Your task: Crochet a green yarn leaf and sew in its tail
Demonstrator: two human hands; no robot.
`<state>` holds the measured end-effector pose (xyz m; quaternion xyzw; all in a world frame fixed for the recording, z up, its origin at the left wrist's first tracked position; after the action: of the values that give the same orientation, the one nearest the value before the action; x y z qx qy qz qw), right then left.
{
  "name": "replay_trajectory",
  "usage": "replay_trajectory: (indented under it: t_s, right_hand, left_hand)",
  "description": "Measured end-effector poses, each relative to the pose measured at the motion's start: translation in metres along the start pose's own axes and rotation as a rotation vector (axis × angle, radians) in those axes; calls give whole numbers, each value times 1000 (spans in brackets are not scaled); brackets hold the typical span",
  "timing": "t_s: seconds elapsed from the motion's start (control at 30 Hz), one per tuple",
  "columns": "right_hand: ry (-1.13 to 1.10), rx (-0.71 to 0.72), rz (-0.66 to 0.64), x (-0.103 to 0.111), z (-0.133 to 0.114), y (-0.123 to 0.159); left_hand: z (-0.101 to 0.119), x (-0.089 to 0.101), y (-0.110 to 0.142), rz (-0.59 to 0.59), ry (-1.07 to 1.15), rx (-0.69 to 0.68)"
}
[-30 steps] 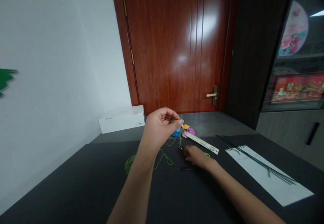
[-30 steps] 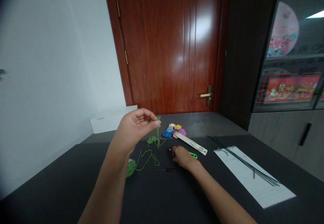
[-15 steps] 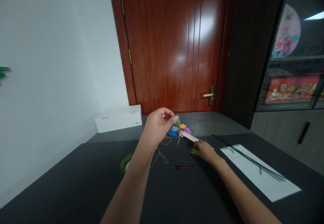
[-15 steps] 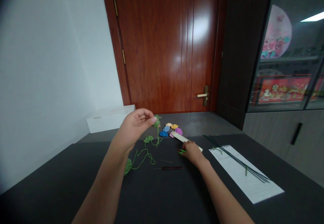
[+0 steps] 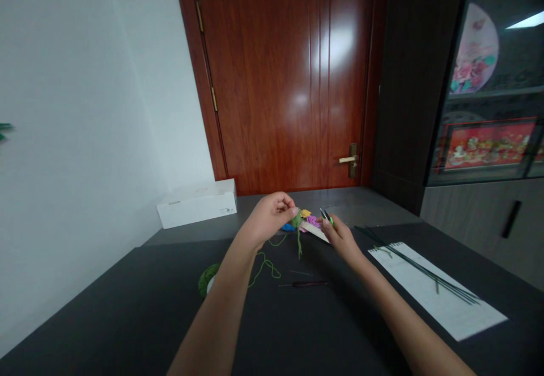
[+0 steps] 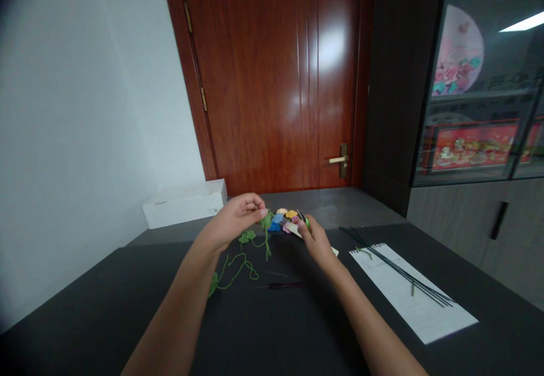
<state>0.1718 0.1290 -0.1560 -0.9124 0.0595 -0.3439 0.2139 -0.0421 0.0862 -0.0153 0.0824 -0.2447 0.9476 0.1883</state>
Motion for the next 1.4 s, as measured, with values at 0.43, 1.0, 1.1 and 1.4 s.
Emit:
replay_trajectory:
  t_s: [0.43, 1.0, 1.1, 1.4]
  right_hand:
    - [-384, 261, -18, -6, -57, 26]
    - [-17, 384, 98, 9, -56, 31]
    - [57, 410, 115, 11, -56, 32]
    - [84, 405, 134, 11, -57, 33]
  left_hand:
    - [-6, 3, -5, -267, -85, -5]
    - [-19, 0, -11, -292, -362, 66]
    - [-23, 0, -11, -336, -385, 94]
    - [-39, -3, -14, -389, -353, 188]
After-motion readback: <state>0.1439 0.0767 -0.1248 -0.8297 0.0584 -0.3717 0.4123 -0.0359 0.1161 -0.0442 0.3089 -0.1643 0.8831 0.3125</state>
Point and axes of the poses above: each hand's wrist, its own y-axis away from the middle knuckle, its own x-axis out of the back of the hand, z = x × y, the point moved 1 cm from there along -y, towards the middle knuckle, and after that the axes turned 7 degrees about y, right-handed, at the moved point
